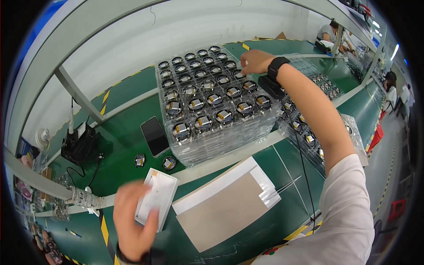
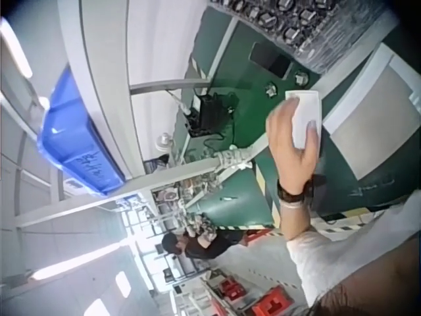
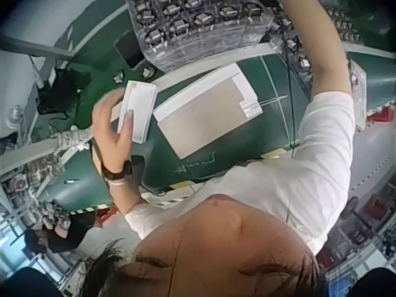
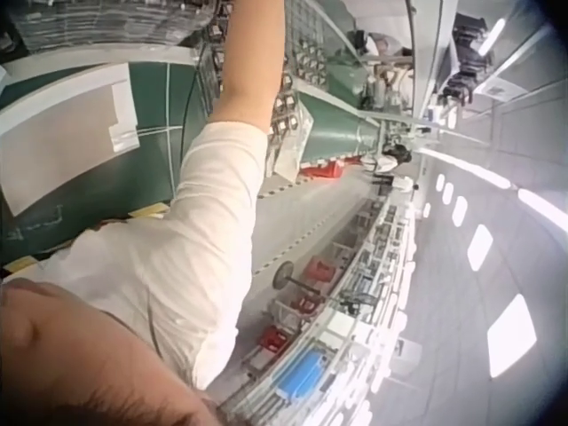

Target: The person takes watch components from a tray, places them on a board, and uses tweezers to apply small adhesive strips to the internal circuitry. After repeating this for several watches, the person returns them to the tray and retrieves more.

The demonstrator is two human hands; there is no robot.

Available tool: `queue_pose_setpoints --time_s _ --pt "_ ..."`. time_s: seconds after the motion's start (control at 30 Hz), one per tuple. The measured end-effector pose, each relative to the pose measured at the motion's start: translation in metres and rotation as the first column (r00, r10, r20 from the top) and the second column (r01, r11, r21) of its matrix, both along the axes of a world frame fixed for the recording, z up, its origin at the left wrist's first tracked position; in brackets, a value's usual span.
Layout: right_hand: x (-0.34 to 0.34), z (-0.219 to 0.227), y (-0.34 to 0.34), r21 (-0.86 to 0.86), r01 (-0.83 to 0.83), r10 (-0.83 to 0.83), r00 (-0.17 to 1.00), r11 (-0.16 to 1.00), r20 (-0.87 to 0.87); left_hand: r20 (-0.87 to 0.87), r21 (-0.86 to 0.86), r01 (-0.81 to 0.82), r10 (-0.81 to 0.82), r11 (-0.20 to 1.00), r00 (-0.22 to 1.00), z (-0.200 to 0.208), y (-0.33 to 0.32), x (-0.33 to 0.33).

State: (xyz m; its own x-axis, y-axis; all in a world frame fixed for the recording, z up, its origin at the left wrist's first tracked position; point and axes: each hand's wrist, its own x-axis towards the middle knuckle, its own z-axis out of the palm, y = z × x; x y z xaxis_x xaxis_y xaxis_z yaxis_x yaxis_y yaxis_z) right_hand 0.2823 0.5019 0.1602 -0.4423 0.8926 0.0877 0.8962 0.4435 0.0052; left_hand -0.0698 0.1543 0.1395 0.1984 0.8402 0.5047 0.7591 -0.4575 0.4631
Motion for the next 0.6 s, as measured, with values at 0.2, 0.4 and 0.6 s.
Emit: queue_pose_setpoints --time_s 0.2,0.4,0.6 --pt "-0.024 -0.007 0.021 -0.047 0.01 -0.004 0.992 0.999 0.124 -0.281 0.127 0.113 -0.074 0.985 0.957 -0.014 0.162 0.042" --pt "-0.023 0.003 0.025 -0.1 0.046 -0.047 0.999 0.994 -0.005 -0.28 -0.072 -0.014 -0.007 0.997 0.96 -0.031 0.189 0.046" --pt "-0.073 0.008 0.022 -0.221 0.094 -0.134 0.976 0.971 -0.17 -0.334 -0.062 -0.092 0.066 0.994 0.94 -0.027 0.176 0.041"
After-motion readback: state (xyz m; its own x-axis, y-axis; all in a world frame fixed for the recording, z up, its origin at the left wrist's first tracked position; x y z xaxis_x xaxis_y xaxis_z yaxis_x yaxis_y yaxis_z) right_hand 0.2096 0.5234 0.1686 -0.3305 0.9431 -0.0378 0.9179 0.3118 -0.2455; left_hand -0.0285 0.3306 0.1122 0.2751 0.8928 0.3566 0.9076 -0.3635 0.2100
